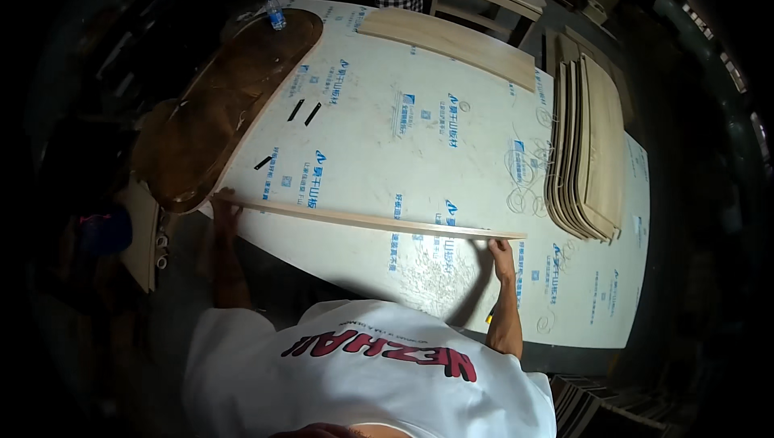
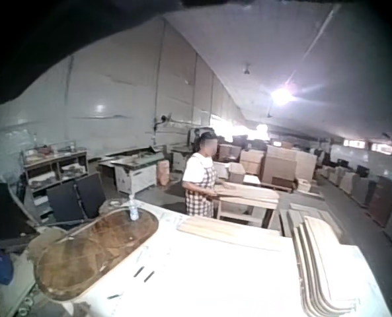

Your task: The person trims the edges of wooden panels using a utility knife, turning and positioning each panel on a worktable and placing completed pieces into a stack.

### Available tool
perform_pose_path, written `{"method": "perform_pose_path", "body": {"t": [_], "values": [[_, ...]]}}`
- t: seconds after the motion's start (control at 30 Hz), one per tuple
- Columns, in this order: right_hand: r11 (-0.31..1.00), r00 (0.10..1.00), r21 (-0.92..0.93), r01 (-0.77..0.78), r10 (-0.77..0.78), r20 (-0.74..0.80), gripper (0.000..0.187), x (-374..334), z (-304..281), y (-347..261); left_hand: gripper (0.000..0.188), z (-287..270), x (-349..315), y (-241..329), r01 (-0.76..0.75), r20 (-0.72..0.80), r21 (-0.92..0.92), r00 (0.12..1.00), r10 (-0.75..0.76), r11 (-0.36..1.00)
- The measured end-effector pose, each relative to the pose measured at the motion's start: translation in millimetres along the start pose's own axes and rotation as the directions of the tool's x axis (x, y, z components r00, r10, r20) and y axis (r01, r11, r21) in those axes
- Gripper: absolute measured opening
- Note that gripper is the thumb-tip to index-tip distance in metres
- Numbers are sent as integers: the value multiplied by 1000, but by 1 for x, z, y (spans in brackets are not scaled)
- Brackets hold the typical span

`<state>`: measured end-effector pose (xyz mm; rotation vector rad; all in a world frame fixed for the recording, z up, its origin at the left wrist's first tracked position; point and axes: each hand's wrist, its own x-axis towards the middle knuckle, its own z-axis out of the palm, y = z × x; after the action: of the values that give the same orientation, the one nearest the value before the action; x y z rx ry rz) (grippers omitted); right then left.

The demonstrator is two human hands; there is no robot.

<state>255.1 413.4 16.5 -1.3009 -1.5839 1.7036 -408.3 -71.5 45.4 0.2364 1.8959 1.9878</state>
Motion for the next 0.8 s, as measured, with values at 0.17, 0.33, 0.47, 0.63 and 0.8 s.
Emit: {"method": "perform_pose_path", "body": {"t": [0.17,0.33,0.47,0.63,0.8], "values": [[996,929,-75,46,-70,-364,42,59,-18,-26,68,81,42,55,-51,-96,165,993,67,985],[957,960,-79,279,-278,22,23,91,-60,-256,71,128,91,208,-153,-149,689,927,345,709],[527,865,698,485,-408,-292,79,89,-23,-221,81,219,123,276,-130,-230,652,905,358,747],[106,547,909,-404,-768,332,117,13,150,-217,85,268,164,233,11,-185,901,915,360,434],[395,965,900,-182,-103,240,49,37,182,-193,70,321,156,222,-71,-73,903,946,315,423]]}}
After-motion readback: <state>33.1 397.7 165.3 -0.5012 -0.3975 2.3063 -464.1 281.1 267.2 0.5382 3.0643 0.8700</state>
